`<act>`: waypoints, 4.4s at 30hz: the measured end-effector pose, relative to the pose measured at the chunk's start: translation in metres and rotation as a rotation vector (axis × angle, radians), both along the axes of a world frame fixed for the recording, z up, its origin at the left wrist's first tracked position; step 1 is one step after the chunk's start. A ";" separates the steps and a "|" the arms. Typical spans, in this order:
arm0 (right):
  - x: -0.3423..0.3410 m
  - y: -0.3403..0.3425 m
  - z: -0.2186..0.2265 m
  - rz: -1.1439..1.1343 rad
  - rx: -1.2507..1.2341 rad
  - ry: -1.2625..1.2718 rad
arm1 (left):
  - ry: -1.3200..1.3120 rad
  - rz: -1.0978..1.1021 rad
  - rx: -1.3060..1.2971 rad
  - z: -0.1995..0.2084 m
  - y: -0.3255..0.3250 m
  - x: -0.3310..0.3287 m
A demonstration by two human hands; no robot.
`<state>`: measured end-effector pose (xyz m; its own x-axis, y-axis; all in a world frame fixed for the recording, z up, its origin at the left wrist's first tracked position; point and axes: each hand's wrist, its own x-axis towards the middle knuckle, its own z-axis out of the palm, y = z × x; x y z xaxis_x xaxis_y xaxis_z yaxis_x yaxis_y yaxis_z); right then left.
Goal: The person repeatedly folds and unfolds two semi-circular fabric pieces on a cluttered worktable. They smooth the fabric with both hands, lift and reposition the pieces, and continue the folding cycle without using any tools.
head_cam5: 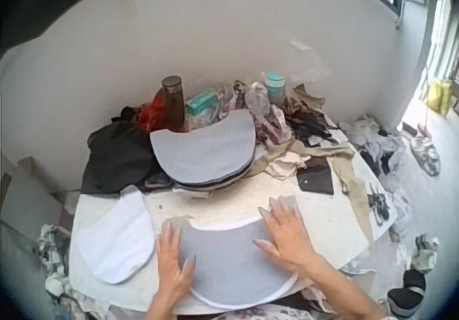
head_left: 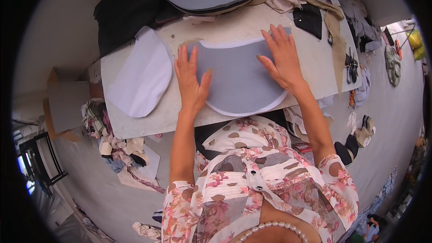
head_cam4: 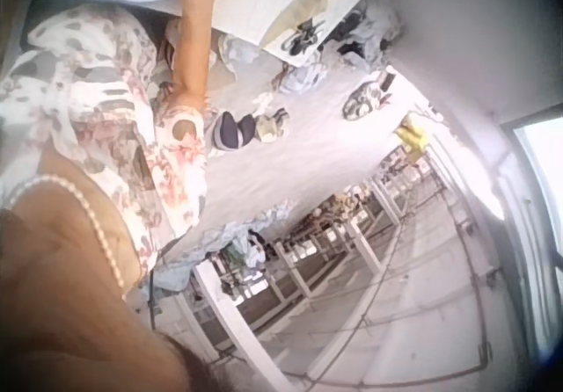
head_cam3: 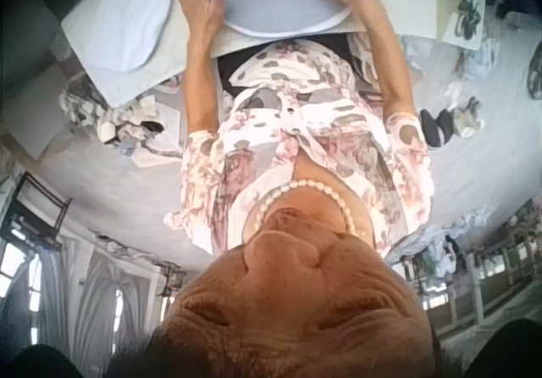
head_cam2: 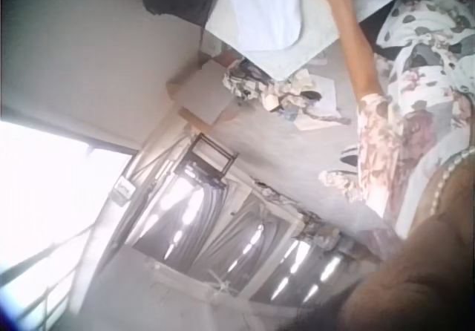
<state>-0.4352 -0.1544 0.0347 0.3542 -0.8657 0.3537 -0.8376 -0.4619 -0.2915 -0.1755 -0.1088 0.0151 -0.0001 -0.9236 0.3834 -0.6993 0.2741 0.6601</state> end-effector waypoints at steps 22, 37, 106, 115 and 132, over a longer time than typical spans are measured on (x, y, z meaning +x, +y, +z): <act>0.321 0.007 -0.024 0.738 0.257 -0.202 | 0.335 0.922 -0.143 -0.017 0.079 0.191; 0.183 -0.102 0.067 0.597 1.035 -1.329 | -0.395 0.953 0.179 -0.054 0.072 0.195; -0.062 -0.023 -0.023 -0.361 0.270 -0.521 | 0.255 0.451 0.192 -0.005 -0.034 0.009; -0.039 0.005 0.014 -0.160 -0.077 -0.082 | -0.355 0.163 -0.152 0.022 -0.013 -0.008; 0.037 -0.064 0.049 0.076 -0.351 -0.425 | -0.164 0.021 0.000 0.011 -0.007 -0.009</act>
<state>-0.3979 -0.2186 0.0833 0.1744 -0.6478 0.7416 -0.6400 -0.6469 -0.4146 -0.1847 -0.1159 0.0263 -0.0433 -0.9242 0.3794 -0.8034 0.2580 0.5366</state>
